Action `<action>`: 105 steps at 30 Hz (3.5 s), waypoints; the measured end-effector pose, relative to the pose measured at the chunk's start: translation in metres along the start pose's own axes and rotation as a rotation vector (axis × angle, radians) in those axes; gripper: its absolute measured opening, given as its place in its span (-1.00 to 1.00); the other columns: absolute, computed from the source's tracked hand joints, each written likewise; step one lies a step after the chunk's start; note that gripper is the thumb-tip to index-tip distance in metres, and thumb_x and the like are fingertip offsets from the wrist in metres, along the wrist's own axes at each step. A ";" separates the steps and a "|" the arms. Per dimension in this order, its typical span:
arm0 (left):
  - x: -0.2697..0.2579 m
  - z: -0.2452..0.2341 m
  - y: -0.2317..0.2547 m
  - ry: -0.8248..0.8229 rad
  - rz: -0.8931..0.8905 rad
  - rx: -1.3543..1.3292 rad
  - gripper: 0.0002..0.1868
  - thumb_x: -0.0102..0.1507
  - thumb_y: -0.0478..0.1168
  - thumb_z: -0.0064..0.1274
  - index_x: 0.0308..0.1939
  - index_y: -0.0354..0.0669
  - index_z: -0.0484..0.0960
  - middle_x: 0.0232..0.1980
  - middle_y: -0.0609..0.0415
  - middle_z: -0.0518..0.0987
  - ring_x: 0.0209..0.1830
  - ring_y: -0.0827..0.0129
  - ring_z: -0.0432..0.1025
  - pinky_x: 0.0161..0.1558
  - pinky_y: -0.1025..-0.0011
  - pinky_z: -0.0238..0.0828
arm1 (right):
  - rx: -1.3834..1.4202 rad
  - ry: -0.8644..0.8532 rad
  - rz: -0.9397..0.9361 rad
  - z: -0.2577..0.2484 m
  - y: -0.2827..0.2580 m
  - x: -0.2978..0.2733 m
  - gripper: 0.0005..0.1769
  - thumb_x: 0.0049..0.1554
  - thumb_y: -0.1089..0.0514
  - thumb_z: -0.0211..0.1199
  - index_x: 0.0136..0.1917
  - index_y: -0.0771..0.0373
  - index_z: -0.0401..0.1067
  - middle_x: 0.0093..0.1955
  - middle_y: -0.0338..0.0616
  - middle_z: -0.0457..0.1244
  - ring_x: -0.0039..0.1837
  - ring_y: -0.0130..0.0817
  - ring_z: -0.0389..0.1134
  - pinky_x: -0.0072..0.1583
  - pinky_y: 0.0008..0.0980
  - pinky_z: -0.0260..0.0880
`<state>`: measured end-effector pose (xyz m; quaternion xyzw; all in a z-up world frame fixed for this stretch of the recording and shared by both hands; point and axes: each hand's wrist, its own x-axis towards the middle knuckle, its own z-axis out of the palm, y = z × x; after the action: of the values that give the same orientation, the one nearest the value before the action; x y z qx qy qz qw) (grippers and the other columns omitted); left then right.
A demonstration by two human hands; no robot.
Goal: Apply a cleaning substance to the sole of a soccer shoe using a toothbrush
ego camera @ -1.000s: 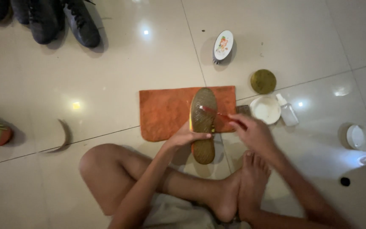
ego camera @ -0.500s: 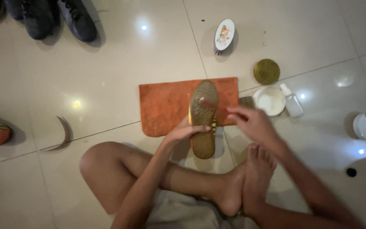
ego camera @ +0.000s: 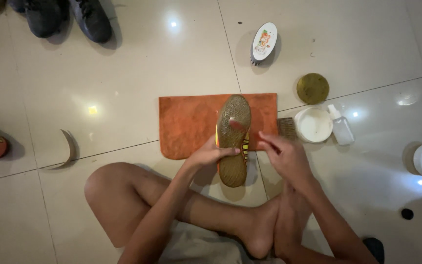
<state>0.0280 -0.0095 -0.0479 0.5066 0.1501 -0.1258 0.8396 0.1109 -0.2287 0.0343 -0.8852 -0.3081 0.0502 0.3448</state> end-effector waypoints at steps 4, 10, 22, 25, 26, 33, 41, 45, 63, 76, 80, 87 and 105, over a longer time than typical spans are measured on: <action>0.000 0.003 0.010 -0.007 -0.027 0.020 -0.47 0.05 -0.36 0.41 0.09 -0.30 0.62 -0.09 -0.09 0.62 -0.12 0.14 0.51 -0.17 0.14 0.54 | -0.060 0.003 -0.080 -0.005 0.008 -0.001 -0.80 0.16 0.16 0.43 0.08 0.16 0.64 -0.15 0.00 0.45 -0.11 -0.01 0.49 -0.14 -0.11 0.51; -0.001 0.006 0.023 -0.066 -0.045 0.063 -0.56 0.05 -0.35 0.40 0.00 -0.33 0.66 -0.13 -0.12 0.65 -0.18 0.18 0.52 -0.23 0.22 0.55 | -0.140 0.067 -0.168 -0.006 0.028 0.005 -0.80 0.16 0.20 0.44 0.08 0.17 0.63 -0.12 -0.05 0.45 -0.07 -0.03 0.49 -0.07 -0.11 0.51; 0.001 -0.005 0.003 -0.123 -0.064 0.106 -0.50 0.07 -0.32 0.42 0.07 -0.36 0.63 -0.08 -0.17 0.64 -0.13 0.11 0.52 -0.17 0.16 0.56 | -0.210 0.092 -0.214 -0.016 0.031 0.002 -0.80 0.19 0.20 0.42 0.11 0.17 0.62 -0.13 -0.11 0.44 -0.10 -0.14 0.48 -0.09 -0.23 0.50; -0.005 -0.003 0.007 -0.103 -0.072 0.103 -0.52 0.09 -0.31 0.41 0.05 -0.37 0.62 -0.09 -0.16 0.63 -0.12 0.11 0.52 -0.16 0.16 0.55 | -0.140 0.045 -0.186 -0.004 0.026 -0.017 -0.82 0.16 0.19 0.42 0.06 0.19 0.61 -0.19 -0.06 0.42 -0.15 -0.05 0.47 -0.14 -0.16 0.49; -0.006 -0.002 0.011 -0.110 -0.077 0.112 -0.53 0.10 -0.30 0.40 0.04 -0.36 0.63 -0.08 -0.14 0.63 -0.11 0.14 0.52 -0.14 0.19 0.56 | -0.148 0.037 -0.189 -0.001 0.021 -0.022 -0.83 0.16 0.12 0.43 0.03 0.15 0.62 -0.24 -0.10 0.41 -0.19 -0.08 0.47 -0.17 -0.19 0.48; -0.009 0.001 0.017 -0.129 -0.042 0.114 -0.54 0.10 -0.33 0.39 0.04 -0.40 0.63 -0.11 -0.18 0.64 -0.18 0.14 0.50 -0.22 0.20 0.55 | -0.211 0.099 -0.220 -0.027 0.014 0.012 -0.84 0.18 0.13 0.43 0.06 0.07 0.64 -0.19 -0.18 0.43 -0.14 -0.14 0.48 -0.12 -0.24 0.50; -0.022 -0.003 0.016 -0.120 -0.057 0.111 -0.65 0.10 -0.36 0.38 -0.05 -0.32 0.68 -0.19 -0.06 0.66 -0.26 0.28 0.53 -0.30 0.38 0.56 | -0.088 0.158 -0.110 -0.015 0.023 0.003 -0.80 0.14 0.18 0.46 0.07 0.08 0.66 -0.10 -0.19 0.47 -0.06 -0.15 0.51 -0.04 -0.27 0.52; -0.020 0.003 0.018 -0.072 -0.119 0.119 -0.62 0.05 -0.31 0.41 -0.08 -0.33 0.68 -0.20 -0.07 0.63 -0.23 0.20 0.50 -0.25 0.28 0.52 | -0.110 0.181 -0.100 -0.010 0.029 -0.007 -0.80 0.15 0.12 0.48 0.07 0.09 0.66 -0.11 -0.14 0.47 -0.07 -0.11 0.50 -0.06 -0.21 0.53; -0.019 0.004 0.005 -0.008 -0.214 0.095 -0.65 0.02 -0.31 0.41 -0.15 -0.32 0.68 -0.21 -0.11 0.63 -0.21 0.13 0.51 -0.20 0.25 0.48 | -0.185 0.051 -0.095 -0.027 0.041 -0.007 -0.82 0.17 0.11 0.44 0.07 0.11 0.64 -0.10 -0.09 0.47 -0.08 -0.11 0.51 -0.11 -0.20 0.52; -0.020 0.008 0.008 0.060 -0.197 0.048 -0.65 -0.01 -0.32 0.43 -0.19 -0.30 0.68 -0.24 -0.07 0.61 -0.24 0.16 0.49 -0.24 0.26 0.46 | -0.100 0.025 -0.053 -0.011 0.036 -0.029 -0.83 0.14 0.13 0.43 0.03 0.11 0.65 -0.13 -0.09 0.48 -0.09 -0.06 0.52 -0.11 -0.16 0.53; -0.016 0.003 0.006 0.008 -0.209 0.106 -0.57 -0.02 -0.27 0.45 -0.13 -0.34 0.68 -0.18 -0.16 0.62 -0.16 0.08 0.50 -0.14 0.18 0.47 | -0.184 0.032 -0.070 -0.024 0.028 -0.008 -0.84 0.14 0.15 0.43 0.03 0.10 0.64 -0.14 -0.07 0.46 -0.10 -0.06 0.50 -0.12 -0.19 0.51; -0.010 0.000 -0.002 -0.003 -0.208 0.122 -0.57 0.01 -0.22 0.45 -0.11 -0.33 0.67 -0.19 -0.12 0.61 -0.19 0.08 0.49 -0.14 0.16 0.48 | -0.089 0.048 -0.002 -0.011 0.035 -0.015 -0.81 0.14 0.11 0.44 0.05 0.07 0.65 -0.11 -0.09 0.48 -0.05 -0.03 0.51 -0.08 -0.13 0.52; -0.017 0.003 0.006 0.032 -0.215 0.131 -0.59 -0.04 -0.24 0.46 -0.17 -0.31 0.69 -0.24 -0.09 0.61 -0.21 0.13 0.49 -0.17 0.24 0.47 | -0.061 -0.053 -0.033 -0.019 0.046 -0.009 -0.78 0.17 0.13 0.39 0.11 0.12 0.63 -0.03 -0.02 0.48 0.02 0.00 0.50 -0.01 -0.04 0.53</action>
<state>0.0148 -0.0084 -0.0354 0.5433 0.2085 -0.2164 0.7839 0.1323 -0.2713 0.0181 -0.8886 -0.3329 0.0587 0.3099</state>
